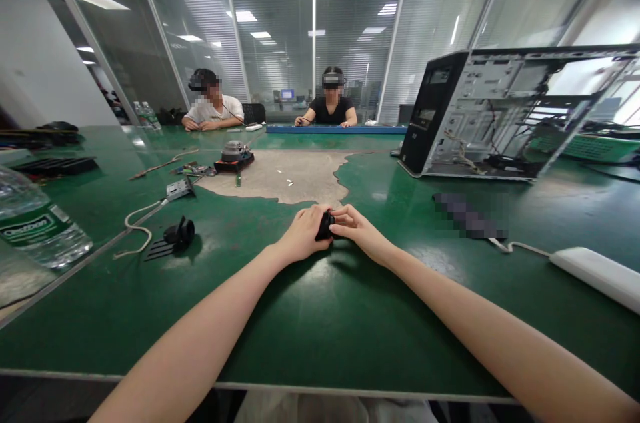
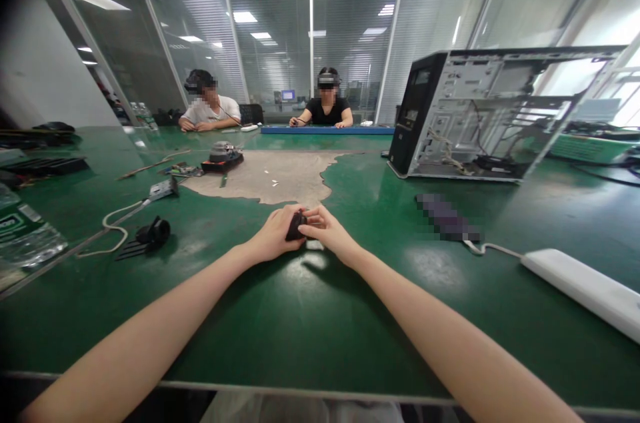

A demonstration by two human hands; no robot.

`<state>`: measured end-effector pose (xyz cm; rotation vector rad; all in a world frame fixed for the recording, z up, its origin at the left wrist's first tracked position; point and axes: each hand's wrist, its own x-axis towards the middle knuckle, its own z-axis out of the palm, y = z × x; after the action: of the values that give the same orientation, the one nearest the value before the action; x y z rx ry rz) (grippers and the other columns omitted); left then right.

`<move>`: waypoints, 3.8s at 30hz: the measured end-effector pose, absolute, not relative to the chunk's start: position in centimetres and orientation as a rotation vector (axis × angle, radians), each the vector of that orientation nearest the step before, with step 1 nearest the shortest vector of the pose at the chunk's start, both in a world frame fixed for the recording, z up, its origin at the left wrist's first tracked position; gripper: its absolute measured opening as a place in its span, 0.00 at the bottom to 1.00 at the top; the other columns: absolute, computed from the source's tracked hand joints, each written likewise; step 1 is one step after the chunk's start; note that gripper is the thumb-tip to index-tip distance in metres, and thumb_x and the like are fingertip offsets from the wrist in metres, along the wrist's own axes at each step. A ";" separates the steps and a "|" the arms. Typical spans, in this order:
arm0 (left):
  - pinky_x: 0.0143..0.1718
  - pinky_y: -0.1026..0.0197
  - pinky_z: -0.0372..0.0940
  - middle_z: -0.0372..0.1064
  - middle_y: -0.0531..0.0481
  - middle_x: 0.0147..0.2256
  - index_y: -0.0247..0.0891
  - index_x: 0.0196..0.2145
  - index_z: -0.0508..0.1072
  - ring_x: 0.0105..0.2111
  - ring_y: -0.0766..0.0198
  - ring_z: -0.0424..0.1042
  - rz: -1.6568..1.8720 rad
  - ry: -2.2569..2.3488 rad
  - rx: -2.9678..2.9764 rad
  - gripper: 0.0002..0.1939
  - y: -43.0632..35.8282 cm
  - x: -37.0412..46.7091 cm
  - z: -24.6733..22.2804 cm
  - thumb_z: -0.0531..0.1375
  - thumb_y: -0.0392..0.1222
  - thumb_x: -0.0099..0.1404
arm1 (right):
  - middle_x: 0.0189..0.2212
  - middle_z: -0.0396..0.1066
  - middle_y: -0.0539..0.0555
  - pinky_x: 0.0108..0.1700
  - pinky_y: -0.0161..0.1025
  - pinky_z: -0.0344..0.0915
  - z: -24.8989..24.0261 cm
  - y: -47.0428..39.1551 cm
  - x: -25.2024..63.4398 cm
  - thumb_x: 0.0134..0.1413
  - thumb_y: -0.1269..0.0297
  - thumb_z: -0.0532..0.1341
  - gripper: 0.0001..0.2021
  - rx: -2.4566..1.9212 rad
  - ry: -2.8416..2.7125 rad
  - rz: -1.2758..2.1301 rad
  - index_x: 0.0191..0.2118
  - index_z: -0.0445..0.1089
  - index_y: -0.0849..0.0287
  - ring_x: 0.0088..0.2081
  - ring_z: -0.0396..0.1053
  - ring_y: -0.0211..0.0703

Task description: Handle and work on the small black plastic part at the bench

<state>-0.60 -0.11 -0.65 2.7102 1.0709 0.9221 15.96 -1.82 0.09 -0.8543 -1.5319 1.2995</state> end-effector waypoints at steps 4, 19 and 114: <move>0.50 0.52 0.51 0.57 0.46 0.46 0.41 0.50 0.50 0.48 0.56 0.58 0.923 1.077 2.700 0.31 0.1 -0.6 -0.8 0.59 0.39 0.49 | 0.32 0.68 0.48 0.42 0.41 0.60 -0.1 -1.6 15.7 0.41 0.63 0.62 0.12 -0.874 -1.493 1.302 0.33 0.61 0.55 0.36 0.66 0.39; 0.50 0.52 0.51 0.57 0.46 0.46 0.40 0.50 0.50 0.48 0.56 0.58 0.944 1.073 2.700 0.31 -0.4 -0.6 -0.4 0.59 0.39 0.50 | 0.32 0.68 0.48 0.41 0.39 0.60 -0.1 -1.8 15.7 0.43 0.62 0.61 0.11 -0.858 -1.498 1.323 0.34 0.60 0.55 0.35 0.66 0.37; 0.49 0.51 0.52 0.57 0.46 0.46 0.41 0.50 0.50 0.47 0.56 0.59 0.945 1.101 2.655 0.32 0.0 -0.4 -0.6 0.60 0.39 0.49 | 0.33 0.68 0.49 0.41 0.40 0.60 0.1 -1.5 15.8 0.36 0.63 0.65 0.17 -0.862 -1.506 1.355 0.35 0.60 0.55 0.35 0.66 0.38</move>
<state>-0.41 0.02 -0.64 2.6551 1.1012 0.9451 15.75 -1.47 0.14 -0.8624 -1.5063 1.3545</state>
